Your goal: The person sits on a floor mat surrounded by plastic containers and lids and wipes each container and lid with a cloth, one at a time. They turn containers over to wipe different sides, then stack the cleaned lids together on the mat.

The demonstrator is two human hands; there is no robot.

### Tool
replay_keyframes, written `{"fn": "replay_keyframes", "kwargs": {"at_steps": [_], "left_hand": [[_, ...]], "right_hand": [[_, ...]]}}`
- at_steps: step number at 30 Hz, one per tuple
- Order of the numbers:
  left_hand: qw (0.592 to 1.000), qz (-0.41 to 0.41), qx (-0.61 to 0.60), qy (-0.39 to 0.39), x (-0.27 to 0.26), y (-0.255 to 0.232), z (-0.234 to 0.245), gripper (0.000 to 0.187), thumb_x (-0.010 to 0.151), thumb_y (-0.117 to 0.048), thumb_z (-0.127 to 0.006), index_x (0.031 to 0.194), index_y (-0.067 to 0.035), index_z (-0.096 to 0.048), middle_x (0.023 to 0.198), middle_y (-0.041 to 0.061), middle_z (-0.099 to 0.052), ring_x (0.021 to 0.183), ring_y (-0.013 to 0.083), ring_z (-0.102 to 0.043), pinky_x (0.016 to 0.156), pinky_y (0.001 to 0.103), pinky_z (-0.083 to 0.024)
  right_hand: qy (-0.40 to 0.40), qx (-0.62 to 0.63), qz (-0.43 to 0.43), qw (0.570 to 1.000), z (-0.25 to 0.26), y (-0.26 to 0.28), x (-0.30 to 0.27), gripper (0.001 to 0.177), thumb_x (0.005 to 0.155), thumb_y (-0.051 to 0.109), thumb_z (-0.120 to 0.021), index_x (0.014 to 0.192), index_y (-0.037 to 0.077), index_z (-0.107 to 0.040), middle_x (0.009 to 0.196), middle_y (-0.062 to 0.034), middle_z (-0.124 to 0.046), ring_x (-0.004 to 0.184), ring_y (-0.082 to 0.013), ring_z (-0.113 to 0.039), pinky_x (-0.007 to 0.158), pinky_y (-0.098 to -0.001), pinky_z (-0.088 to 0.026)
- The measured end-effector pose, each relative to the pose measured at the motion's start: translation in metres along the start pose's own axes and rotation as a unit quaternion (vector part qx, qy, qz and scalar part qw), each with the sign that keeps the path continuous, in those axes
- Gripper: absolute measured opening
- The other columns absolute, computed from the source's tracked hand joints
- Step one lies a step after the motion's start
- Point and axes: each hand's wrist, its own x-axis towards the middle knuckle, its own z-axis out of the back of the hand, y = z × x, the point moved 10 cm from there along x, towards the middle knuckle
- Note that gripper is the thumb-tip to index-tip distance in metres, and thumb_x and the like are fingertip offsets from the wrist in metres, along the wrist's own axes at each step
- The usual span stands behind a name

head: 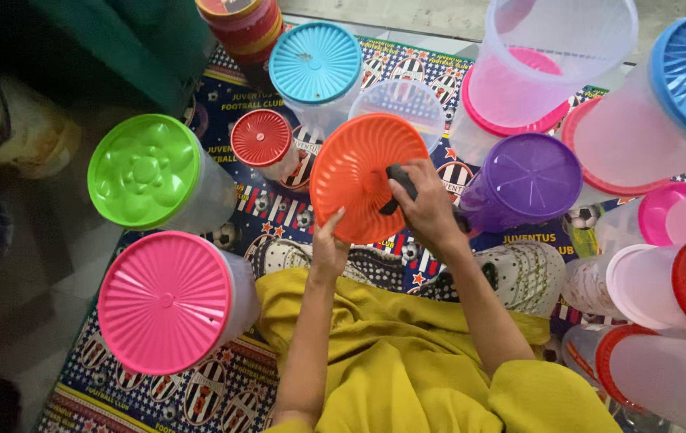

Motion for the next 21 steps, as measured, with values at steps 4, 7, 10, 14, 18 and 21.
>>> {"fn": "replay_keyframes", "kwargs": {"at_steps": [4,7,10,14,18,21], "left_hand": [[0.991,0.083,-0.054,-0.092,-0.007,0.021,0.011,0.053,0.105,-0.036,-0.052,0.149,-0.007,-0.046,0.152,0.008,-0.053,0.134,0.0202,-0.057,0.109,0.04,-0.051],[0.996,0.053,-0.049,-0.056,-0.012,0.013,-0.002,0.058,0.105,-0.042,-0.051,0.151,-0.008,-0.043,0.149,0.008,-0.052,0.132,0.0202,-0.056,0.109,0.042,-0.05],[0.991,0.105,-0.039,-0.072,-0.015,0.024,-0.003,0.061,0.102,-0.045,-0.051,0.152,-0.011,-0.042,0.145,0.006,-0.054,0.129,0.0203,-0.058,0.106,0.042,-0.052],[0.992,0.099,-0.025,-0.078,-0.016,0.031,-0.002,0.052,0.102,-0.041,-0.055,0.144,-0.01,-0.049,0.138,0.005,-0.06,0.122,0.0188,-0.062,0.099,0.04,-0.054],[0.991,0.093,-0.001,-0.096,-0.014,0.045,0.015,0.042,0.105,-0.041,-0.059,0.13,-0.007,-0.06,0.118,0.002,-0.064,0.102,0.0125,-0.063,0.082,0.033,-0.054],[0.993,0.075,0.01,-0.085,-0.009,0.061,0.031,0.036,0.107,-0.039,-0.062,0.12,-0.006,-0.061,0.109,0.002,-0.063,0.094,0.011,-0.062,0.076,0.031,-0.054]], "right_hand": [[-0.058,0.043,-0.07,0.995,0.0,-0.019,-0.011,0.034,0.091,0.015,-0.077,0.118,0.001,-0.061,0.106,-0.0152,-0.067,0.1,-0.0343,-0.069,0.084,-0.0396,-0.053],[-0.049,0.031,-0.038,0.998,-0.003,-0.013,-0.021,0.027,0.091,0.012,-0.076,0.115,0.003,-0.067,0.104,-0.0135,-0.068,0.098,-0.0331,-0.069,0.083,-0.0398,-0.054],[-0.032,0.013,-0.025,0.999,-0.006,-0.01,-0.026,0.022,0.092,0.01,-0.075,0.113,0.006,-0.071,0.102,-0.0117,-0.068,0.094,-0.0305,-0.07,0.079,-0.0388,-0.056],[-0.04,-0.058,-0.011,0.997,-0.005,-0.006,-0.026,0.02,0.092,0.011,-0.076,0.111,0.006,-0.072,0.101,-0.0112,-0.066,0.09,-0.0301,-0.069,0.074,-0.0396,-0.055],[-0.033,-0.056,-0.01,0.998,-0.007,-0.007,-0.026,0.017,0.092,0.011,-0.075,0.108,0.007,-0.074,0.1,-0.0091,-0.067,0.085,-0.0276,-0.07,0.071,-0.0384,-0.056],[-0.046,-0.07,0.0,0.996,-0.004,-0.006,-0.023,0.016,0.092,0.011,-0.076,0.107,0.008,-0.074,0.1,-0.0085,-0.067,0.085,-0.0277,-0.07,0.071,-0.038,-0.055]]}}
